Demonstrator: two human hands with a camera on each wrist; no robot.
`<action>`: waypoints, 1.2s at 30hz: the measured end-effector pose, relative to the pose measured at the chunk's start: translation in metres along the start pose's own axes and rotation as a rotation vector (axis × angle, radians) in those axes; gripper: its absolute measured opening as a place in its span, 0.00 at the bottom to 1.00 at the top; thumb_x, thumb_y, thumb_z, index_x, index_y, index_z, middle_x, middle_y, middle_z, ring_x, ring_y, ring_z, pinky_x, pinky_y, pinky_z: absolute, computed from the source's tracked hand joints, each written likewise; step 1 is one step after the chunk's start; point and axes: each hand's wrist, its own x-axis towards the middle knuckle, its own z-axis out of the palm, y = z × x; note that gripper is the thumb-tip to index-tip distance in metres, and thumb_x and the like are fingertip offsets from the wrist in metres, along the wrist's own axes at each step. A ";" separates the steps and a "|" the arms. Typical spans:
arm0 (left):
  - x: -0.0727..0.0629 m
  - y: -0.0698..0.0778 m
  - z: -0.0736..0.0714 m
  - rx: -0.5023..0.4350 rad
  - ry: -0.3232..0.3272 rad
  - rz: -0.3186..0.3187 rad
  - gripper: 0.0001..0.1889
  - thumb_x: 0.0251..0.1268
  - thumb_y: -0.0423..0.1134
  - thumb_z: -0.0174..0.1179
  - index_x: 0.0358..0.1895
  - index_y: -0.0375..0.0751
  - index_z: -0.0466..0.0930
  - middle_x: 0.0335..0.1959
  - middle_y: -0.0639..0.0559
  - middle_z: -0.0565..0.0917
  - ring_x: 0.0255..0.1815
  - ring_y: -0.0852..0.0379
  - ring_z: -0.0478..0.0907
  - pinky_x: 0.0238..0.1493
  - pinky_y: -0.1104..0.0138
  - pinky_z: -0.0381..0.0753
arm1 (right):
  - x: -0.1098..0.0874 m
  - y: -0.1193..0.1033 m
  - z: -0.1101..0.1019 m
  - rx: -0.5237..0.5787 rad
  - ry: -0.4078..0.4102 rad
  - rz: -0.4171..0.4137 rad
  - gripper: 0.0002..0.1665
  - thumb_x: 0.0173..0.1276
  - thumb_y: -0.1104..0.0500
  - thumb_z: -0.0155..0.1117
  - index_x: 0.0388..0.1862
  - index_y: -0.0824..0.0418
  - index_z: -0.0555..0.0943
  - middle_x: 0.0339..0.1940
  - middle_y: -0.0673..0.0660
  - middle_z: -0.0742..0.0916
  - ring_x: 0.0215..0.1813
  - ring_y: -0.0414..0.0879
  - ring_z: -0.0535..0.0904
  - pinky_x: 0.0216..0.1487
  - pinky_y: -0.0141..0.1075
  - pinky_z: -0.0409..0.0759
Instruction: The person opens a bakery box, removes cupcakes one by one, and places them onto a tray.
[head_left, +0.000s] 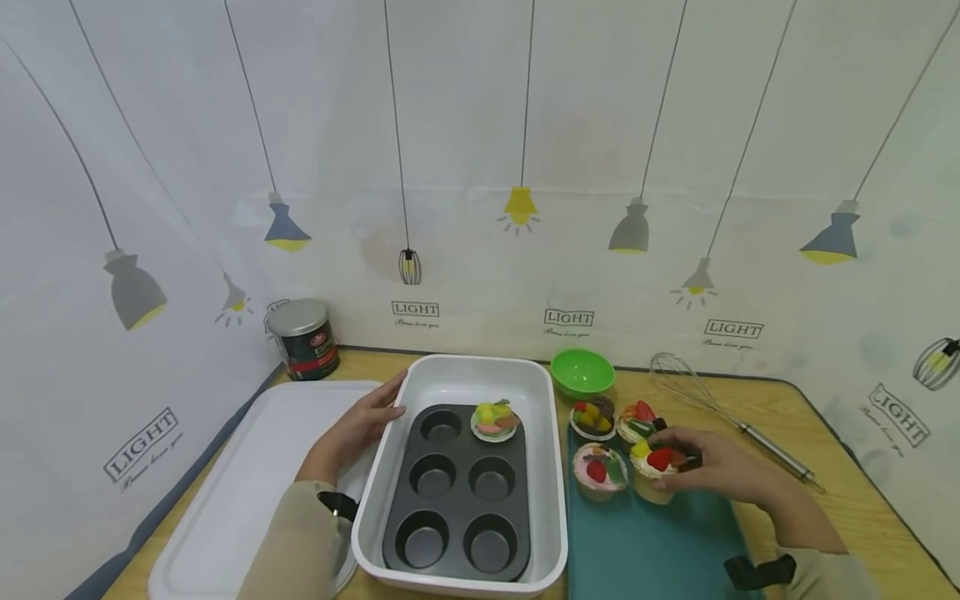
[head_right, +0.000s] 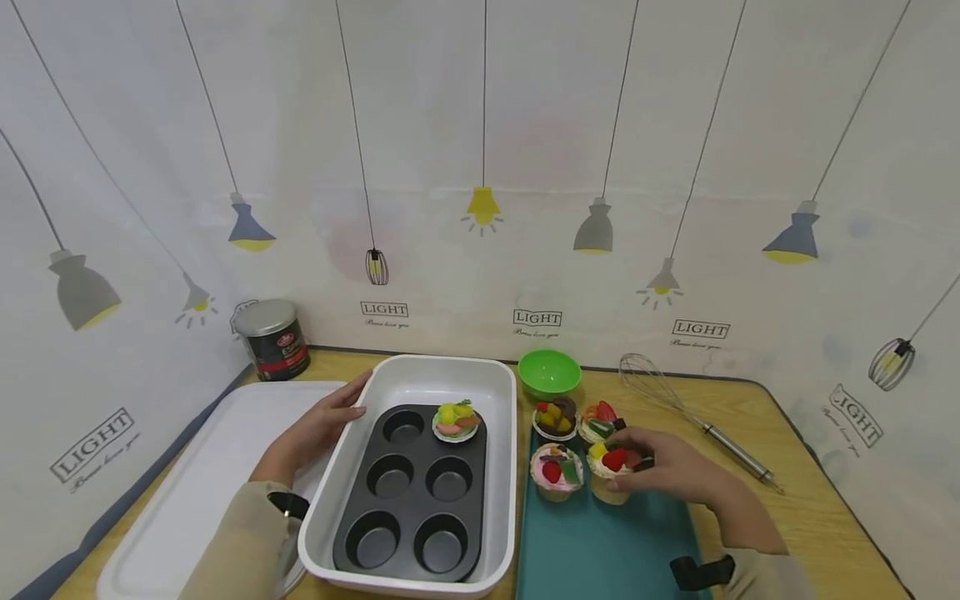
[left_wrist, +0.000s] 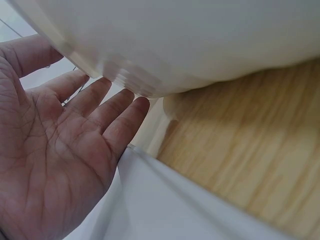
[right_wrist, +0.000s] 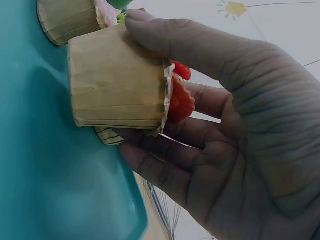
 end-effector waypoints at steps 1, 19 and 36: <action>0.000 0.001 0.000 0.001 -0.004 0.004 0.37 0.73 0.39 0.56 0.81 0.62 0.53 0.82 0.58 0.50 0.82 0.51 0.43 0.75 0.44 0.52 | 0.000 0.000 -0.001 0.001 -0.003 -0.004 0.34 0.63 0.49 0.74 0.65 0.59 0.76 0.57 0.61 0.81 0.52 0.55 0.80 0.43 0.38 0.82; 0.001 0.000 -0.001 -0.003 -0.012 -0.003 0.36 0.73 0.39 0.55 0.81 0.63 0.53 0.82 0.59 0.50 0.82 0.51 0.42 0.75 0.43 0.51 | -0.002 -0.001 0.000 0.069 -0.110 -0.055 0.36 0.62 0.55 0.75 0.68 0.59 0.74 0.54 0.60 0.82 0.42 0.47 0.78 0.38 0.39 0.79; 0.001 0.000 -0.001 -0.003 -0.012 -0.001 0.36 0.73 0.39 0.55 0.81 0.63 0.53 0.82 0.59 0.49 0.82 0.52 0.41 0.76 0.44 0.50 | -0.001 -0.002 -0.001 0.091 -0.151 -0.020 0.39 0.63 0.54 0.75 0.71 0.62 0.71 0.55 0.60 0.82 0.46 0.47 0.79 0.42 0.38 0.81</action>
